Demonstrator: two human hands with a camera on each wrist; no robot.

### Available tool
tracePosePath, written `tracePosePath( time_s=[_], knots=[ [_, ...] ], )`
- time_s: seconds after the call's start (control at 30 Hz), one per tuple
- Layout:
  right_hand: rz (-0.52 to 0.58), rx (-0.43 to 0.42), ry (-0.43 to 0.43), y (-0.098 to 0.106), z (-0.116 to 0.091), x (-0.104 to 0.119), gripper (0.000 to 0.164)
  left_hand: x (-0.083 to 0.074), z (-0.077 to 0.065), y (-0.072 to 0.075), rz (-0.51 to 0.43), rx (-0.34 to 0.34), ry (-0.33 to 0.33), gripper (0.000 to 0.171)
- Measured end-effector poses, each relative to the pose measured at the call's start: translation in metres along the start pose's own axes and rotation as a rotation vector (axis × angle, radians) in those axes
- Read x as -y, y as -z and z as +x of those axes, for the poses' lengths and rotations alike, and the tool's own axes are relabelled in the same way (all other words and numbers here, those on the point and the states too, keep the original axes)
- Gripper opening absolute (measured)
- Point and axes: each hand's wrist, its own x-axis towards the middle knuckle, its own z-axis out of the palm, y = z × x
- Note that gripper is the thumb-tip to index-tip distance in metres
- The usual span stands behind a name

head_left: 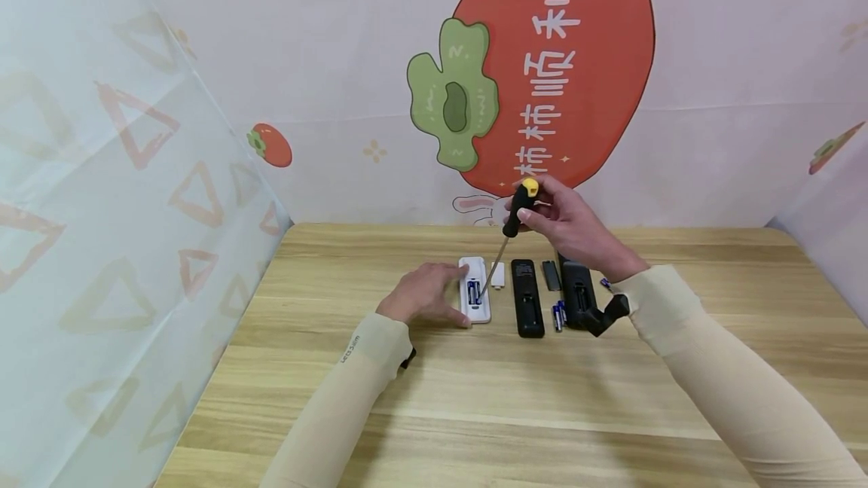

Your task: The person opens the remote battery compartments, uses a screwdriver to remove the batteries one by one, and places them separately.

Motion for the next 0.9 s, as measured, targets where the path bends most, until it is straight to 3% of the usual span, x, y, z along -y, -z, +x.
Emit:
tracePosePath(
  time_s=[0.5,0.73,0.9],
  knots=[
    [-0.085,0.033,0.028,-0.005,0.005,0.002,0.041,0.001,0.001,-0.001,0.012,-0.006,-0.009,0.101],
    [-0.235,0.0,0.037,-0.01,0.006,0.002,0.044,0.001,0.002,-0.002,0.026,0.0,0.002,0.102],
    [-0.344,-0.013,0.028,-0.01,0.007,0.002,0.036,0.0,0.003,-0.002,0.028,0.0,0.001,0.101]
  ],
)
